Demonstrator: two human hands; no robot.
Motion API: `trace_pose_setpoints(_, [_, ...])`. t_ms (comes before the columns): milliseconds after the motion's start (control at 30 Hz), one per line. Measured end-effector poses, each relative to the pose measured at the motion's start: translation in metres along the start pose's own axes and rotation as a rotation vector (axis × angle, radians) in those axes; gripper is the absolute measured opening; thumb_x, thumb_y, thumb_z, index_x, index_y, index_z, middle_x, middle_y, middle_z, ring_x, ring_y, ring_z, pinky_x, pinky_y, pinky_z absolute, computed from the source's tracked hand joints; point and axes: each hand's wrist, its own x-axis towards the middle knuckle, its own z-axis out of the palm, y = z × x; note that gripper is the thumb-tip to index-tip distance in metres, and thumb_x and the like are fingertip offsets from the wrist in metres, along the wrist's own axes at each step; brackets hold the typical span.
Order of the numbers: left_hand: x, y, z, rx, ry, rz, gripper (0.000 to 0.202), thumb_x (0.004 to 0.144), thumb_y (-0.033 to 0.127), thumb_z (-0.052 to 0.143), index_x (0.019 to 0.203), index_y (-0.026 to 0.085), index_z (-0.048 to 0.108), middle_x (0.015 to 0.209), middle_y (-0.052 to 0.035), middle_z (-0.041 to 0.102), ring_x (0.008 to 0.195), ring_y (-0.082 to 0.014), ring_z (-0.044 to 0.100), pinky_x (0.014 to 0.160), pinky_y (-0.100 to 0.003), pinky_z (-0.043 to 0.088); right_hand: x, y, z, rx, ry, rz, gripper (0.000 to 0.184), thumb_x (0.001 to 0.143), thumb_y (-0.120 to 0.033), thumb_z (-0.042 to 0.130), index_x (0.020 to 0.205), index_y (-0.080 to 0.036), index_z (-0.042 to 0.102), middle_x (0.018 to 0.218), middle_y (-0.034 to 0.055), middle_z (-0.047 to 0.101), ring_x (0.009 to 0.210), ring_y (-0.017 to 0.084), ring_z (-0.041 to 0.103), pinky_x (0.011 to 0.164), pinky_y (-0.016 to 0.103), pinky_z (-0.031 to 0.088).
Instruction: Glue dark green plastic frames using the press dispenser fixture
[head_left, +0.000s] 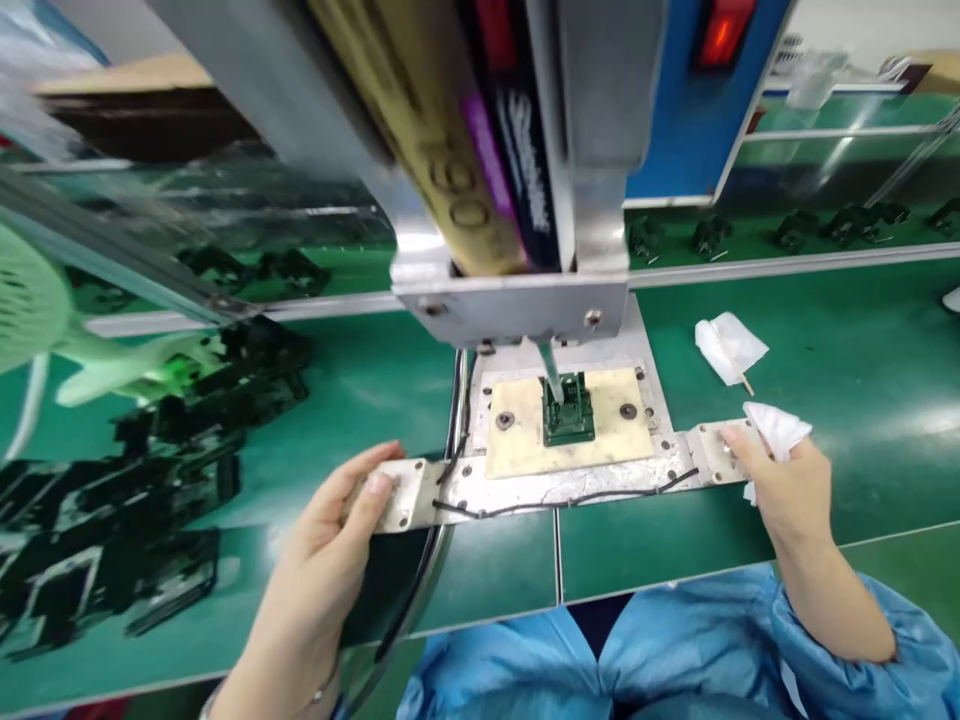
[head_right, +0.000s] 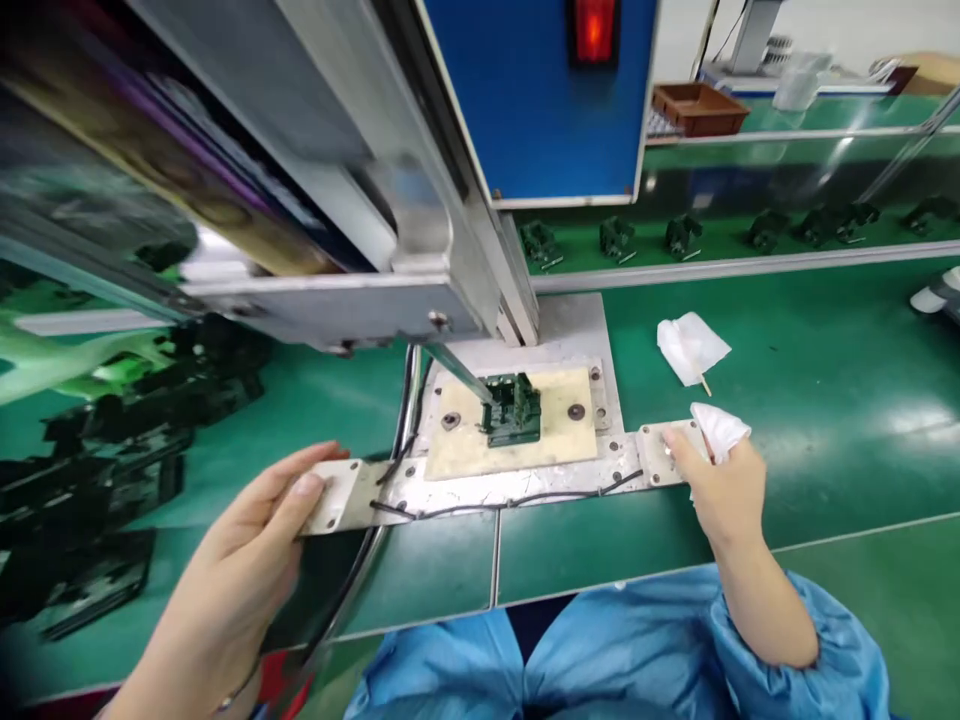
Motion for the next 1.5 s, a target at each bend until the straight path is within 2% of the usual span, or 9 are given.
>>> trace_pose_setpoints(133, [-0.011,0.005,0.018,-0.330,0.111,-0.044,0.039,0.074,0.041,0.074,0.109,0.025,0.068,0.098,-0.0021,0.070,0.081,-0.0142,0.064,0.067,-0.018,0.053,-0.002,0.003,0.000,0.027,0.115,-0.142,0.057,0.061,-0.045,0.088,0.102,-0.010,0.072,0.093,0.0105,0.069,0.083,0.027,0.064,0.078,0.039,0.053])
trace_pose_setpoints(233, [-0.012,0.009,0.024,-0.372,0.177,0.032,0.032,0.077,0.031,0.073,0.105,0.017,0.068,0.091,-0.0026,0.070,0.076,-0.0108,0.063,0.068,-0.017,0.051,0.001,0.004,0.000,0.066,0.142,-0.283,0.046,0.065,-0.040,0.088,0.094,-0.008,0.072,0.084,0.0076,0.066,0.078,0.024,0.061,0.075,0.037,0.049])
trace_pose_setpoints(300, [-0.012,0.009,0.026,-0.373,0.178,0.099,0.030,0.078,0.028,0.071,0.105,0.014,0.068,0.089,-0.0017,0.069,0.078,-0.0096,0.063,0.072,-0.019,0.050,0.003,0.003,0.001,0.095,0.105,-0.345,0.038,0.067,-0.038,0.086,0.084,-0.009,0.069,0.075,0.0031,0.057,0.072,0.020,0.056,0.069,0.034,0.047])
trace_pose_setpoints(433, [-0.014,0.009,0.027,-0.338,0.164,0.190,0.035,0.076,0.031,0.068,0.105,0.012,0.067,0.087,0.0009,0.067,0.083,-0.0120,0.064,0.091,-0.034,0.050,0.005,-0.003,0.002,0.103,0.044,-0.399,0.034,0.070,-0.034,0.082,0.067,-0.017,0.053,0.069,-0.0008,0.039,0.064,0.015,0.044,0.060,0.029,0.036])
trace_pose_setpoints(533, [-0.014,0.009,0.027,-0.305,0.165,0.193,0.036,0.075,0.033,0.067,0.104,0.011,0.066,0.086,0.0013,0.065,0.084,-0.0143,0.065,0.096,-0.043,0.048,0.003,-0.006,0.002,0.093,0.026,-0.404,0.036,0.073,-0.032,0.081,0.064,-0.019,0.049,0.069,-0.0002,0.036,0.064,0.013,0.038,0.059,0.028,0.032])
trace_pose_setpoints(767, [-0.011,0.008,0.027,-0.408,0.154,0.230,0.025,0.076,0.019,0.065,0.099,0.009,0.066,0.083,0.0006,0.071,0.073,-0.0087,0.065,0.069,-0.020,0.051,0.005,-0.002,0.002,0.128,0.037,-0.395,0.032,0.069,-0.031,0.082,0.067,-0.017,0.053,0.068,-0.0010,0.039,0.062,0.014,0.040,0.058,0.029,0.034])
trace_pose_setpoints(867, [-0.009,0.007,0.028,-0.476,0.162,0.254,0.020,0.075,0.015,0.066,0.094,0.008,0.067,0.080,-0.0018,0.072,0.067,-0.0097,0.065,0.064,-0.020,0.051,0.008,-0.001,0.003,0.157,0.055,-0.416,0.032,0.064,-0.031,0.082,0.065,-0.017,0.054,0.066,-0.0019,0.040,0.060,0.013,0.037,0.054,0.027,0.032])
trace_pose_setpoints(1100, [-0.008,0.004,0.026,-0.478,0.156,0.251,0.019,0.078,0.011,0.064,0.096,0.009,0.069,0.082,-0.0019,0.073,0.069,-0.0104,0.067,0.065,-0.020,0.052,0.005,-0.003,0.002,0.164,0.044,-0.390,0.031,0.065,-0.029,0.082,0.065,-0.017,0.053,0.065,-0.0019,0.039,0.061,0.013,0.037,0.054,0.027,0.031])
trace_pose_setpoints(1500, [-0.009,0.007,0.027,-0.447,0.177,0.200,0.018,0.078,0.012,0.064,0.095,0.009,0.070,0.081,-0.0018,0.072,0.068,-0.0098,0.065,0.063,-0.019,0.050,0.004,-0.002,0.004,0.179,0.096,-0.306,0.030,0.062,-0.028,0.086,0.073,-0.012,0.063,0.067,-0.0007,0.045,0.060,0.012,0.042,0.054,0.026,0.037])
